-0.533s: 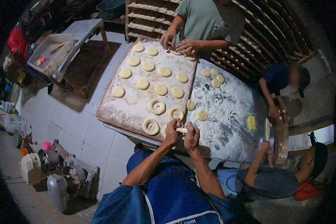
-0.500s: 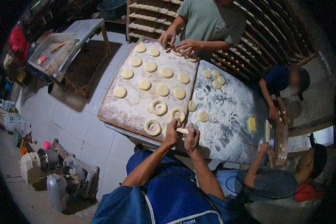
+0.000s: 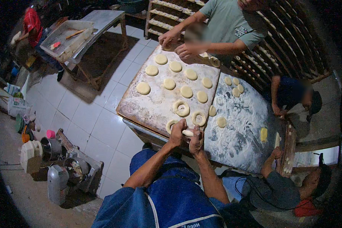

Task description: The person shapes small dough pieces into ring shapes by hand and places them on a floured wooden board. Other workers are visible in the background performing similar tasks.

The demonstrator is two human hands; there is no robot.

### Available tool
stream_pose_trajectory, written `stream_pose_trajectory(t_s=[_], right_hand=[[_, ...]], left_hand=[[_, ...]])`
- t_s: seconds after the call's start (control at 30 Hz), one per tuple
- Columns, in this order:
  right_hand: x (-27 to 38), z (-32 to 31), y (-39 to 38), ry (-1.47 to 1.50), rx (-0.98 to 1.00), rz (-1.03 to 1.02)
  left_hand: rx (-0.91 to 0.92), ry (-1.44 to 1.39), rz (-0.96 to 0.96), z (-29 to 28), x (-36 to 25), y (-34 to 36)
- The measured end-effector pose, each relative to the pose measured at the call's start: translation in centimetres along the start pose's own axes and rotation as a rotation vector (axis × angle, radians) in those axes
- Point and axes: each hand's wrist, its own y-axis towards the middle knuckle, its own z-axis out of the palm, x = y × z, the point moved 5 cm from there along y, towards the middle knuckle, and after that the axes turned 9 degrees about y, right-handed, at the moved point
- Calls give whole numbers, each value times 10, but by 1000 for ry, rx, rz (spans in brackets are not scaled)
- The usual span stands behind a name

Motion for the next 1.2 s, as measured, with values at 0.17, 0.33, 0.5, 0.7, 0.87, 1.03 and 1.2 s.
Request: stream_pose_trajectory(t_s=[0.17, 0.33, 0.5, 0.7, 0.87, 1.03, 1.2], right_hand=[[-12, 15, -4, -81, 28, 130], [15, 50, -7, -39, 46, 73], [-10, 58, 3, -310, 221, -112], [16, 91, 9, -140, 249, -37], [34, 99, 22, 113, 377, 39], [44, 99, 44, -614, 227, -91], [54, 92, 49, -733, 305, -239]], left_hand=[[-64, 370, 90, -18, -30, -7], [-153, -27, -32, -51, -13, -9], [-60, 775, 149, -58, -50, -13], [-141, 414, 82, -93, -46, -17], [-268, 462, -98, -139, -45, -7], [-359, 1129, -69, -147, -64, 27], [-367, 1088, 203, -163, -61, 10]])
